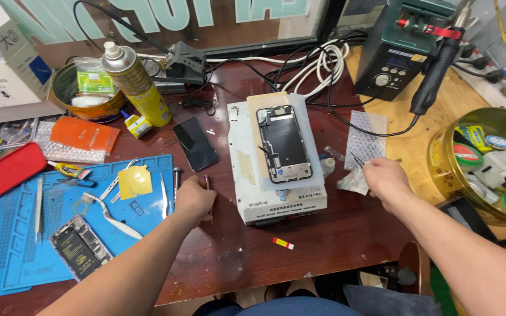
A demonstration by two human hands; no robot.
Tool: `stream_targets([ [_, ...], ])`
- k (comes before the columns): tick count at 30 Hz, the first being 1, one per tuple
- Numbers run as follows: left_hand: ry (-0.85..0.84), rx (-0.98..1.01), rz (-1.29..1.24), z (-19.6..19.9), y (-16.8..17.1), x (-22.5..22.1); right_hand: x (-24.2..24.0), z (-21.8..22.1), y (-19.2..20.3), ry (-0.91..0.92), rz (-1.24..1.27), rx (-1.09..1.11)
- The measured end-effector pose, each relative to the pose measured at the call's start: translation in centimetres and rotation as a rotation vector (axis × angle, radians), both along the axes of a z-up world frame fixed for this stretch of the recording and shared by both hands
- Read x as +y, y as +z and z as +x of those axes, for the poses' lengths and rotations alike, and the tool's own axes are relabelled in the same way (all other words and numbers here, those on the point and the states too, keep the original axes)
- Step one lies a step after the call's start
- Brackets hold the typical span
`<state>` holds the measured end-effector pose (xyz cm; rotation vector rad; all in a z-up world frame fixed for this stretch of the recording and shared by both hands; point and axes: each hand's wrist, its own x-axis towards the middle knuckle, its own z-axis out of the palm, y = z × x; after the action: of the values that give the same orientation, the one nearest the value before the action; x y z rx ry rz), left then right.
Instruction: The person disassembles a smartphone by removing the back cover and battery, then uses a screwdriver to remove screws from the internal frame. They handle the motherboard and other components, placing them on the workbench, and continue to unscrew and reposition parts within the device.
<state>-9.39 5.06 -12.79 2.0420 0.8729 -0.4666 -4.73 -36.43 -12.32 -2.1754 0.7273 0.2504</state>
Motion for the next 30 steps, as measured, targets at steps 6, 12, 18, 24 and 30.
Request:
stream_targets([
  [6,-0.265,-0.144,0.322,0.1,-1.2,0.8,-3.1,2.1,2.9,0.240,-0.368,-0.097],
  [12,0.137,-0.240,0.119,2.3,4.6,1.6,-5.8,4.0,4.6,0.196,-0.346,-0.208],
  [18,0.062,-0.845,0.006,7.8,15.8,-2.8,-6.8,5.3,8.1,0.080,0.042,-0.442],
  [24,-0.340,-0.716,-0.471,8.9,22.1,-16.5,-7.3,5.4,13.7,0.072,0.537,-0.342],
  [30,-0.561,-0.042,-1.076,10.1,19.7,-26.3,-6.8,3.7,18.5,0.214,0.953,-0.244],
])
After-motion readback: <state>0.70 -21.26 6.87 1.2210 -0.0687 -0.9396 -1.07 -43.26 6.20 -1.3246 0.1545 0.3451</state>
